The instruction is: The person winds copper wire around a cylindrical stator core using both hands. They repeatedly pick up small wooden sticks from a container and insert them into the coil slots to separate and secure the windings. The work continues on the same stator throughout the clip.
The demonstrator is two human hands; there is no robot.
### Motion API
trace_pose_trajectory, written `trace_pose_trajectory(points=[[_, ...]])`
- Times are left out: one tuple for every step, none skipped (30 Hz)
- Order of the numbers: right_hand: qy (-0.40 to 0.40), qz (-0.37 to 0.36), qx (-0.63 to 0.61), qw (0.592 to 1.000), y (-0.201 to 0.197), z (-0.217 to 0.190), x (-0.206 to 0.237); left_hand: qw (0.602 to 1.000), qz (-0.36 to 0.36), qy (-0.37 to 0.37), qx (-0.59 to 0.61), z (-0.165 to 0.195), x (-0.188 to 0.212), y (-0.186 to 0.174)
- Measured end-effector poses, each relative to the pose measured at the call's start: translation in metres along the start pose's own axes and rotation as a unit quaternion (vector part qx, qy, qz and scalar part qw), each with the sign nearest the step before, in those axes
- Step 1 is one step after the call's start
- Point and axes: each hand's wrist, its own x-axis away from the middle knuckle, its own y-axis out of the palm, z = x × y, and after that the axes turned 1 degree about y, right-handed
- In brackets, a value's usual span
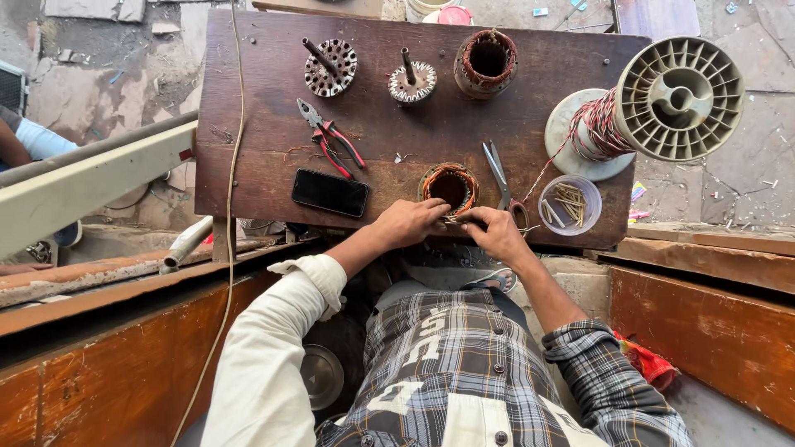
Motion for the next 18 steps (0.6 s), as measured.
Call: trace_pose_trajectory(points=[[0.001, -0.004, 0.0, 1.0, -0.001, -0.001, -0.001, 1.0, 0.004, -0.006, 0.006, -0.001, -0.001, 0.001], [0.001, -0.007, 0.001, 1.0, -0.002, -0.003, -0.001, 1.0, 0.008, -0.011, 0.013, -0.003, -0.002, 0.001], [0.011, -0.012, 0.001, 1.0, -0.003, -0.005, -0.002, 1.0, 0.011, -0.014, 0.019, -0.005, -0.003, 0.001], [0.021, -0.015, 0.002, 1.0, -0.004, -0.007, -0.003, 0.999, 0.03, -0.009, 0.043, -0.006, -0.004, 0.0], [0.031, -0.018, 0.003, 0.999, -0.006, -0.01, -0.004, 0.997, 0.049, -0.004, 0.067, -0.008, -0.005, -0.002], [0.031, -0.026, -0.003, 0.999, -0.008, -0.013, -0.005, 0.993, 0.068, 0.001, 0.091, -0.009, -0.006, -0.004], [0.031, -0.033, -0.009, 0.999, -0.01, -0.016, -0.006, 0.993, 0.063, 0.002, 0.097, -0.009, -0.008, -0.006], [0.029, -0.041, -0.014, 0.999, -0.012, -0.019, -0.007, 0.993, 0.059, 0.003, 0.102, -0.009, -0.01, -0.009], [0.037, -0.041, -0.014, 0.998, -0.013, -0.022, -0.008, 0.993, 0.057, 0.004, 0.106, -0.009, -0.011, -0.012], [0.045, -0.042, -0.015, 0.998, -0.014, -0.025, -0.01, 0.995, 0.043, 0.007, 0.094, -0.009, -0.012, -0.015], [0.054, -0.043, -0.016, 0.997, -0.015, -0.028, -0.011, 0.996, 0.029, 0.009, 0.083, -0.008, -0.012, -0.017], [0.076, -0.048, -0.043, 0.995, -0.015, -0.03, -0.012, 0.997, 0.015, 0.011, 0.072, -0.007, -0.012, -0.018], [0.098, -0.052, -0.069, 0.991, -0.015, -0.031, -0.012, 0.997, 0.03, 0.019, 0.063, -0.006, -0.011, -0.019], [0.121, -0.055, -0.096, 0.986, -0.015, -0.033, -0.012, 0.997, 0.043, 0.027, 0.055, -0.005, -0.009, -0.019], [0.105, -0.054, -0.088, 0.989, -0.015, -0.034, -0.012, 0.997, 0.055, 0.034, 0.048, -0.004, -0.008, -0.019], [0.089, -0.052, -0.079, 0.992, -0.016, -0.035, -0.012, 0.997, 0.054, 0.039, 0.038, -0.003, -0.007, -0.019], [0.074, -0.05, -0.071, 0.993, -0.016, -0.036, -0.012, 0.997, 0.052, 0.045, 0.028, -0.003, -0.008, -0.02], [0.079, -0.05, -0.073, 0.993, -0.016, -0.038, -0.011, 0.997, 0.052, 0.049, 0.02, -0.003, -0.008, -0.02]])
